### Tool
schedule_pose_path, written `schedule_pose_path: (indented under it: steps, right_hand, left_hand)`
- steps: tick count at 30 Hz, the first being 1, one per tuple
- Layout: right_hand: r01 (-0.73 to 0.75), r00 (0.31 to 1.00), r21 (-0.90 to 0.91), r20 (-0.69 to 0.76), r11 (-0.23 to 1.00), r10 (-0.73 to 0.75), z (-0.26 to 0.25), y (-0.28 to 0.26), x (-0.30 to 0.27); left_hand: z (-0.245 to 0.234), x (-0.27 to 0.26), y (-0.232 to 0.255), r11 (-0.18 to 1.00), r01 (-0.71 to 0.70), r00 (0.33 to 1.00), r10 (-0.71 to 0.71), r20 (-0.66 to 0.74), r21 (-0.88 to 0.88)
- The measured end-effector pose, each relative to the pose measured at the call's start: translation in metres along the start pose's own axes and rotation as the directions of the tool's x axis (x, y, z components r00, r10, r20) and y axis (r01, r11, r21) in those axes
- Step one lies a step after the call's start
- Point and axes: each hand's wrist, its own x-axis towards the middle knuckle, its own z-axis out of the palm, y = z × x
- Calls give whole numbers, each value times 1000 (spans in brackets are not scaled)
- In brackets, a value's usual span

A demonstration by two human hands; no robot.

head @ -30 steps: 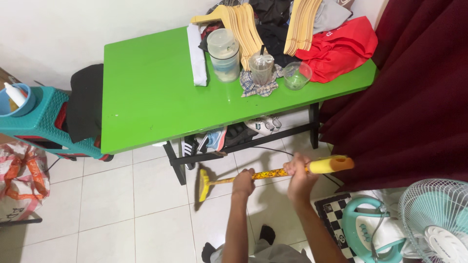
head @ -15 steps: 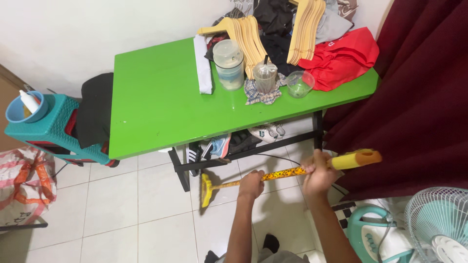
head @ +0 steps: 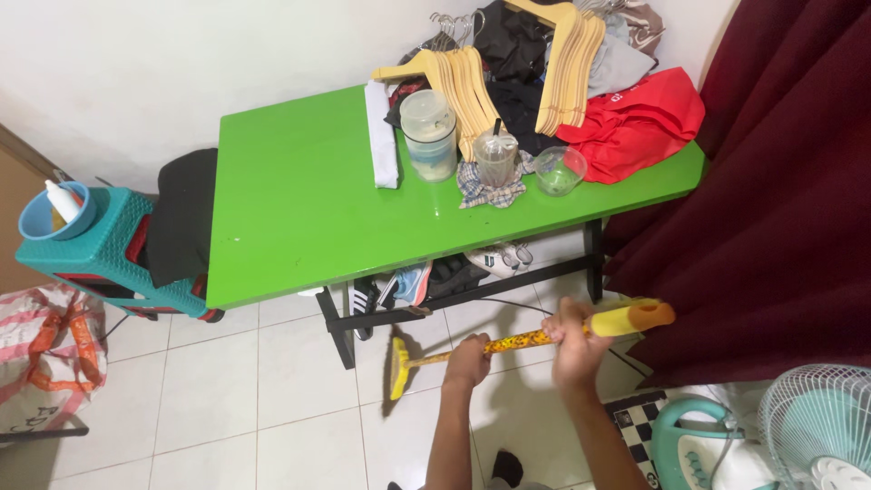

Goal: The person sweeps the floor using a broom, moving the broom head across the tiles and around the legs of a table and a stool.

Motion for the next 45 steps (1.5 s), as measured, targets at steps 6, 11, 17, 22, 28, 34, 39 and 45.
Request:
schedule_pose_path:
  steps: [6, 11, 17, 22, 28, 34, 39, 45]
  right_hand:
    - [107, 994, 145, -37, 984, -103, -13, 4, 24]
    - [37, 999, 165, -41, 986, -30, -12, 21, 21]
    - [-100, 995, 81, 38, 992, 97, 8, 39, 4]
    - [-46, 997, 22, 70, 999, 44, 5, 20, 2]
    - [24, 996, -11, -83, 1000, -24, -12, -20, 21]
    - [132, 989, 49, -80, 990, -128, -32, -29, 47]
    - [9, 967, 57, -256, 998, 6, -27, -9, 41]
    - [-116, 987, -4, -115, 993, 115, -13, 23, -3]
  left_hand:
    - [-21, -2, 29, 999, -18, 1000, 17, 23, 52]
    - [-29, -6, 3, 995, 3, 999, -6, 37, 95]
    - [-19, -8, -45, 992, 43, 999, -43, -3, 118]
    - [1, 5, -36, 985, 56, 993, -72, 89, 164]
    - [15, 27, 28, 983, -68, 991, 46, 129, 169]
    - [-7, 23, 61, 990, -108, 988, 96, 117, 96]
    - [-14, 20, 26, 981, -83, 987, 57, 148, 173]
    - [-10, -1, -23, 975, 118, 982, -143, 127, 187]
